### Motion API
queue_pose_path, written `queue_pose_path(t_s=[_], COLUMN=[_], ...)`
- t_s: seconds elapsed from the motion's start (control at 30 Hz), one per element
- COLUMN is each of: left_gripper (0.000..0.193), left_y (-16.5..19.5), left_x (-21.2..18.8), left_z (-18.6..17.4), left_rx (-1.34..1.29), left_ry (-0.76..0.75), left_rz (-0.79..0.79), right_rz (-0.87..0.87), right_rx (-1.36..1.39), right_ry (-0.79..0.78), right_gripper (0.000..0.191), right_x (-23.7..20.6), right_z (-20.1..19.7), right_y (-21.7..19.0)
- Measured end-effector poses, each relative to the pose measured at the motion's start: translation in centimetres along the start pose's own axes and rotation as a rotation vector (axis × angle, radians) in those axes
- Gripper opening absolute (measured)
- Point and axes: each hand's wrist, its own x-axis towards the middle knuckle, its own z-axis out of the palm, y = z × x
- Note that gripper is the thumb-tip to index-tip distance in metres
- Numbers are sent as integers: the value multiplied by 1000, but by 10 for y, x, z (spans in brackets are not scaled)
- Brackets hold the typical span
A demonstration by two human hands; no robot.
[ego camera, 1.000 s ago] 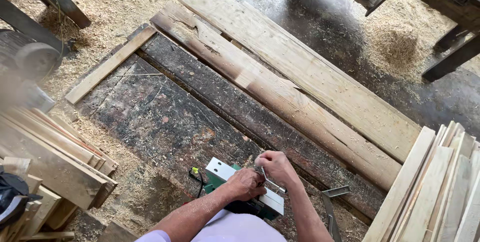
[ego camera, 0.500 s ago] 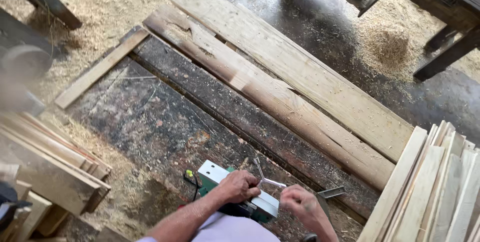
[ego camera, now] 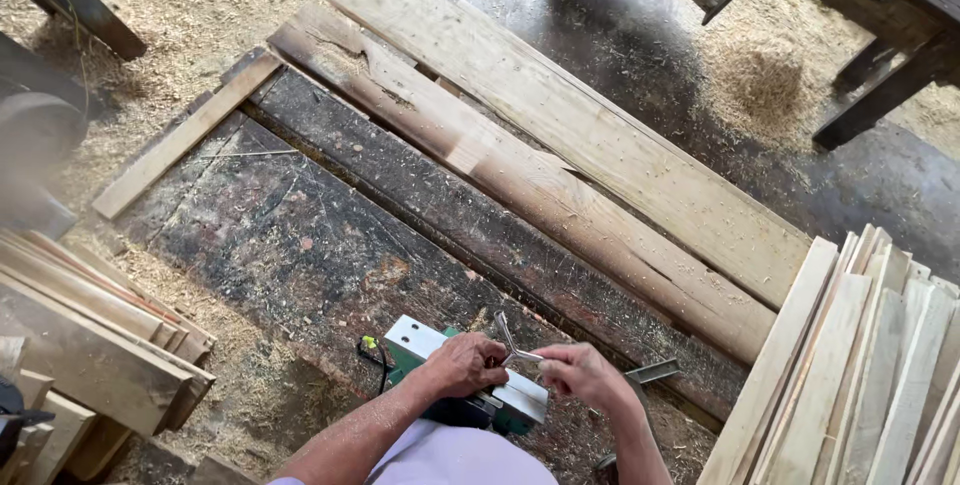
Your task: The person assembles a metal fixture on a workbench using a hammer and a metal rod. They repeatedly strike the rod to secure components, then remove the rod and inspect the fixture before walking away.
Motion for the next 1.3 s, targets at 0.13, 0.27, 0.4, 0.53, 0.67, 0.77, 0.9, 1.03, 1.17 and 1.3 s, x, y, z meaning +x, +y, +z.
queue_pose_path(t_s=[0.13, 0.27, 0.4, 0.53, 0.67, 0.77, 0.9, 1.03, 1.17, 1.3], left_gripper=[28, 26, 22, 25, 23, 24, 25, 27, 22, 22], left_y=[-1, 0, -1, -1, 1, 4, 10, 14, 12, 6], left_x=[6, 12, 9, 6, 8, 13, 16, 12, 8, 11], left_z=[5, 14, 15, 9, 8, 12, 14, 7, 4, 10], left_rx=[83, 91, -40, -1, 5, 36, 140, 103, -64, -34], left_ry=[-50, -85, -58, -23, -48, 1, 51, -113, 12, -9], left_rz=[3, -14, -70, -107, -46, 34, 129, -98, 21, 34], right_rz=[43, -346, -101, 172, 251, 155, -68, -267, -371, -331], right_rx=[-161, 85, -256, -261, -72, -107, -183, -487, -250, -233], right_ry=[63, 82, -93, -75, 97, 154, 77, 35, 107, 224], right_gripper=[33, 29, 25, 32, 60, 60, 32, 21, 21, 24], right_x=[51, 61, 0, -25, 23, 68, 80, 26, -26, -23], right_z=[5, 26, 39, 29, 21, 24, 25, 22, 17, 14], right_y=[-31, -80, -88, -57, -29, -32, -56, -53, -18, 2])
